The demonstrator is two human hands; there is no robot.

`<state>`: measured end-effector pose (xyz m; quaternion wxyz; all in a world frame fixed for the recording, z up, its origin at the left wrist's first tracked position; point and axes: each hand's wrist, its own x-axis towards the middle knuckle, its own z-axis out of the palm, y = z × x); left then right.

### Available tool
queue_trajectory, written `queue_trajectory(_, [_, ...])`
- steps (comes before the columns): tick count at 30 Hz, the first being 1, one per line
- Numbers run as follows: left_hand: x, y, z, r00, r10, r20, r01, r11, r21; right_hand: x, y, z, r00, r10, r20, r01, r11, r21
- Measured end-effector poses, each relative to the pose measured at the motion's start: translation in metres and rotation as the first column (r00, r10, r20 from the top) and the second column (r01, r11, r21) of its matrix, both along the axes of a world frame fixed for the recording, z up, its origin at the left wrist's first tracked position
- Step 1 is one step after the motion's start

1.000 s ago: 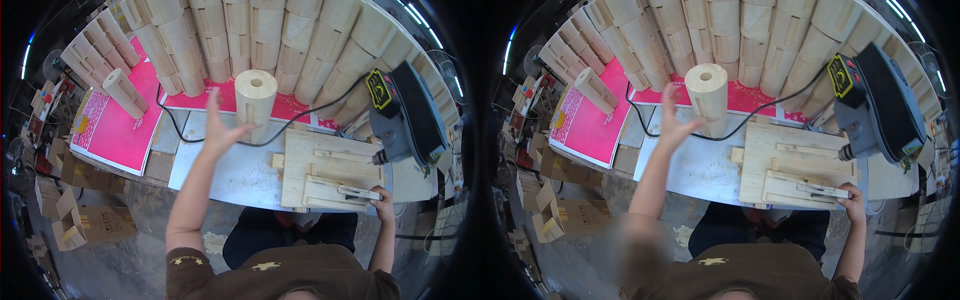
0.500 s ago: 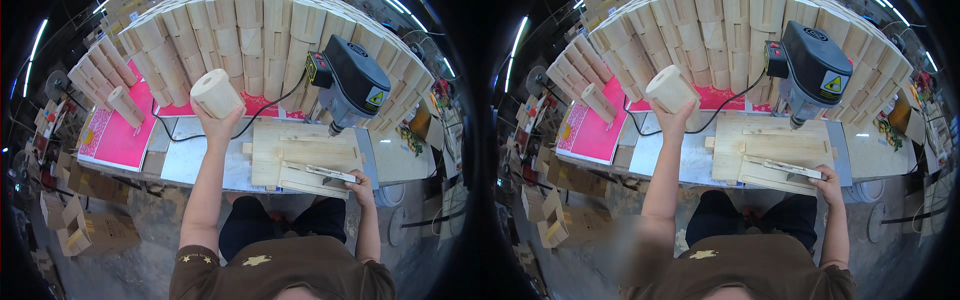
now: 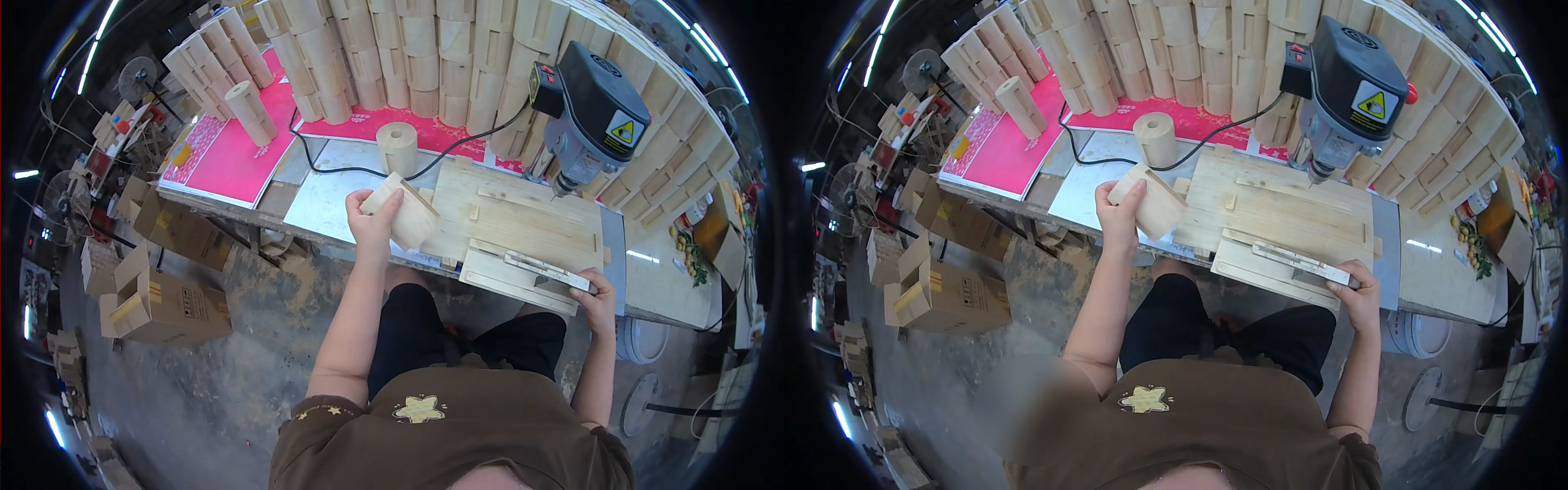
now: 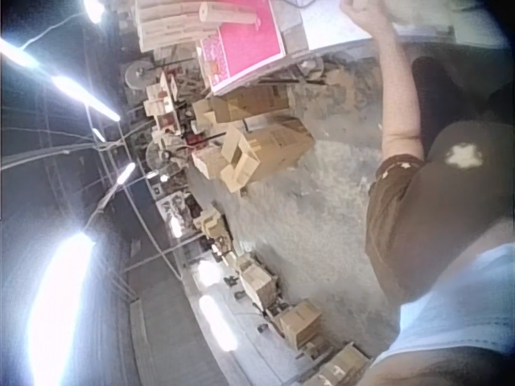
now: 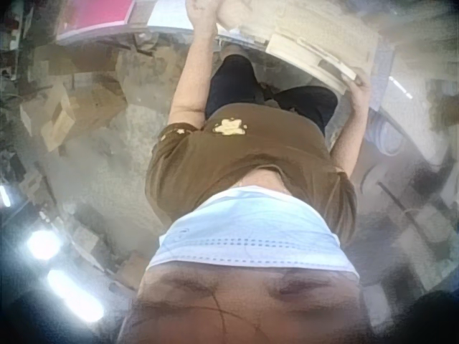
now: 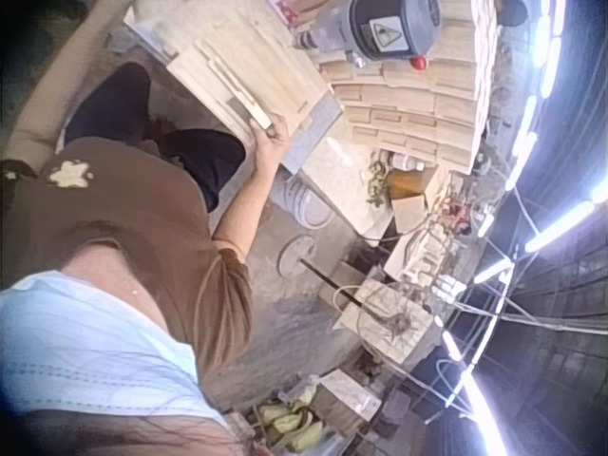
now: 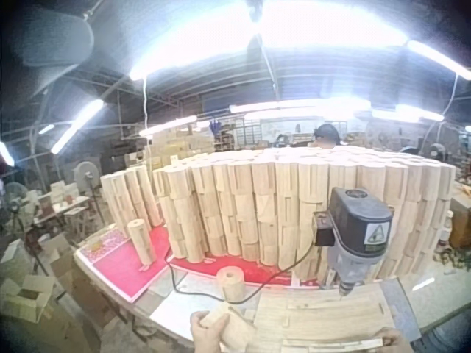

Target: Drilling holes into cylindrical wooden components using a benchtop drill press in a factory setting.

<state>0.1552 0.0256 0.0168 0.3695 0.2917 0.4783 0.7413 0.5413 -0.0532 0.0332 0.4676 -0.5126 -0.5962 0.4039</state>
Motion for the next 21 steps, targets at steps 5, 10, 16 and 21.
queue_trajectory(5, [-0.024, 0.018, -0.061, 0.952, 0.109, -0.285, -0.178, 0.957, -0.230, 0.003, -0.006, 0.003, 0.998, 0.020, 0.057, -0.022, 0.999, 0.024])
queue_trajectory(10, [-0.037, 0.005, -0.027, 0.295, 0.019, -0.955, -0.515, 0.845, -0.143, 0.011, -0.011, 0.001, 0.999, -0.011, 0.041, 0.011, 1.000, 0.010])
queue_trajectory(16, [-0.052, -0.011, -0.022, 0.856, -0.309, -0.416, 0.096, 0.884, -0.458, 0.006, 0.000, 0.009, 0.998, 0.010, 0.061, -0.010, 1.000, 0.002])
queue_trajectory(21, [-0.063, -0.019, -0.028, 0.938, -0.310, -0.158, 0.193, 0.841, -0.506, 0.009, 0.009, 0.018, 0.991, 0.054, 0.124, -0.062, 0.996, 0.058])
